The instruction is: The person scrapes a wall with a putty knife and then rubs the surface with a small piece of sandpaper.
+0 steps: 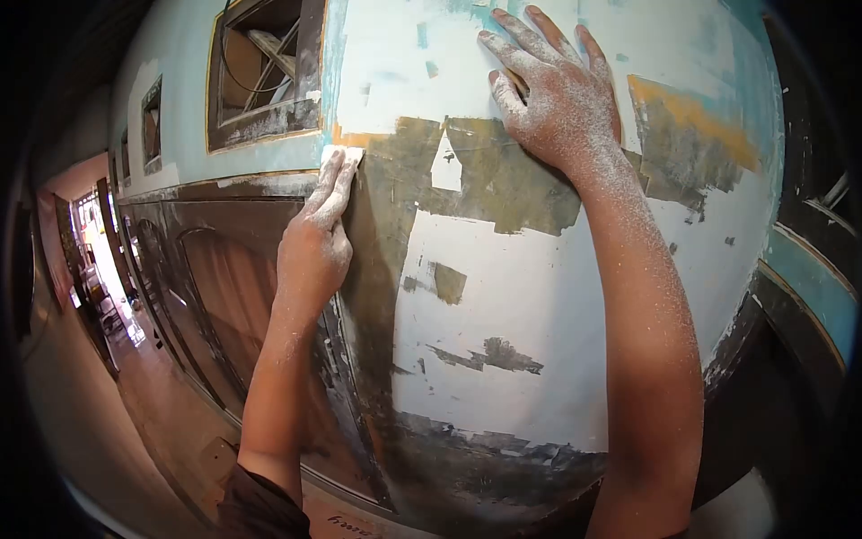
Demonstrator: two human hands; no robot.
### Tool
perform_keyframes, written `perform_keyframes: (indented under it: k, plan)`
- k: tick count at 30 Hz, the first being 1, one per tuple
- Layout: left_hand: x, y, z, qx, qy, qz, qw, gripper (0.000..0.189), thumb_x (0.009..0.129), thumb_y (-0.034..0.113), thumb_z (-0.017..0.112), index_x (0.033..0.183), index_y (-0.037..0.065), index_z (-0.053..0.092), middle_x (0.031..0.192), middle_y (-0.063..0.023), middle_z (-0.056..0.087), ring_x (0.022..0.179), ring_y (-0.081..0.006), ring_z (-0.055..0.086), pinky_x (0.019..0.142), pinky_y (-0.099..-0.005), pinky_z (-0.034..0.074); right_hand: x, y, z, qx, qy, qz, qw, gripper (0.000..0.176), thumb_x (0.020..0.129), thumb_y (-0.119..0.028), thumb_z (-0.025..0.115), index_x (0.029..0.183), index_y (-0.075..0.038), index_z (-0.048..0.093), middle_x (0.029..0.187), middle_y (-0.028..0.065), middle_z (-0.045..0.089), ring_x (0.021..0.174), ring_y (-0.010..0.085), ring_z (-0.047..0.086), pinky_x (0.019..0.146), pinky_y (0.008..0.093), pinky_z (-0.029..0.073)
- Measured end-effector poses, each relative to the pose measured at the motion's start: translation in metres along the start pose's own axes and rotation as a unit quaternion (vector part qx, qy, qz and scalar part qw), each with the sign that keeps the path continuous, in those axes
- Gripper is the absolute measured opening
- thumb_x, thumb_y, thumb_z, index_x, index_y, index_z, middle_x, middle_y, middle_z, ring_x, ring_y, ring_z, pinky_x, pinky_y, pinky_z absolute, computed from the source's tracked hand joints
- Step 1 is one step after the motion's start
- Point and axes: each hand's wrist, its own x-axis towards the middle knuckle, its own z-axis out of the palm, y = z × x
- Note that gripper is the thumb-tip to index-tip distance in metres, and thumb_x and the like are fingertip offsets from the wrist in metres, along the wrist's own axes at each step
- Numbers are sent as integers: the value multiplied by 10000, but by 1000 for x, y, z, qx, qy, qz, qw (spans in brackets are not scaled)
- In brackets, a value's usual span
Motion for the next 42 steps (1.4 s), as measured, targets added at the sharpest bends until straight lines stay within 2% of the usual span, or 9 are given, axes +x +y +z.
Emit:
perform_keyframes:
  k: [14, 18, 23, 30, 31, 34, 39, 41, 42]
  plan:
    - [18, -11, -11, 6, -9, -47, 999, 784, 812, -109, 439, 1528, 198, 522, 1618, -23, 436, 1343, -326, 559, 1052, -429, 505, 2, 2, 3, -3, 24, -9, 1000, 484, 1005, -296, 545, 1485, -348, 573, 1628, -100, 441, 1548, 157, 320, 1306, 503, 135]
    - [6, -19, -6, 5, 16, -6, 1000, 788, 799, -108, 433, 1525, 186, 523, 1615, -29, 439, 1330, -344, 564, 1061, -434, 499, 1, 3, 5, -20, 20, -9, 1000, 488, 1003, -312, 543, 1488, -353, 570, 1635, -96, 431, 1546, 149, 323, 1308, 503, 129]
    - [21, -22, -13, 56, -53, -51, 996, 770, 808, -61, 453, 1533, 189, 513, 1616, -4, 444, 1249, -346, 617, 1012, -456, 526, 0, 8, 8, -27, 17, -13, 999, 496, 1001, -305, 545, 1493, -354, 564, 1641, -79, 425, 1554, 158, 311, 1310, 503, 120]
    - [24, -27, -14, 66, -38, -13, 997, 726, 835, -47, 447, 1525, 168, 517, 1616, -10, 444, 1243, -371, 616, 1003, -467, 524, 0, 10, 10, -38, 19, -15, 999, 493, 1010, -315, 532, 1501, -351, 556, 1653, -86, 404, 1560, 162, 297, 1309, 505, 115]
    - [23, -28, -11, 48, 10, 23, 999, 738, 824, -48, 445, 1529, 160, 513, 1617, -13, 444, 1241, -374, 618, 996, -475, 527, 0, 8, 9, -48, 16, -15, 999, 497, 1014, -318, 525, 1510, -352, 544, 1654, -84, 402, 1561, 162, 294, 1309, 505, 113]
    - [20, -30, -8, 76, -71, -46, 993, 754, 804, -54, 450, 1525, 154, 518, 1616, -10, 445, 1238, -376, 619, 989, -478, 533, 0, 1, 7, -100, -6, -24, 995, 520, 1040, -335, 466, 1560, -354, 470, 1673, -101, 361, 1573, 159, 261, 1311, 509, 99]
    - [26, -31, -11, 42, -12, 2, 999, 748, 798, -48, 456, 1516, 152, 529, 1624, 15, 431, 1227, -375, 624, 986, -469, 544, 13, -27, 8, -115, -46, -72, 990, 542, 1067, -358, 418, 1606, -311, 395, 1683, -98, 336, 1584, 173, 226, 1318, 495, 87]
    - [23, -37, -8, 4, 49, 51, 997, 420, 867, 66, 594, 1276, 103, 683, 1113, -244, 707, 979, -467, 692, 859, -556, 569, 18, -32, 9, -108, -39, -75, 991, 541, 1068, -359, 417, 1606, -307, 395, 1683, -97, 335, 1584, 177, 228, 1318, 496, 90]
    - [23, -37, -9, 3, 50, 50, 997, 420, 867, 66, 594, 1276, 103, 683, 1113, -244, 707, 979, -467, 692, 859, -556, 569, 19, -33, 10, -98, -33, -76, 992, 540, 1070, -361, 417, 1606, -303, 395, 1684, -97, 333, 1583, 181, 231, 1317, 497, 93]
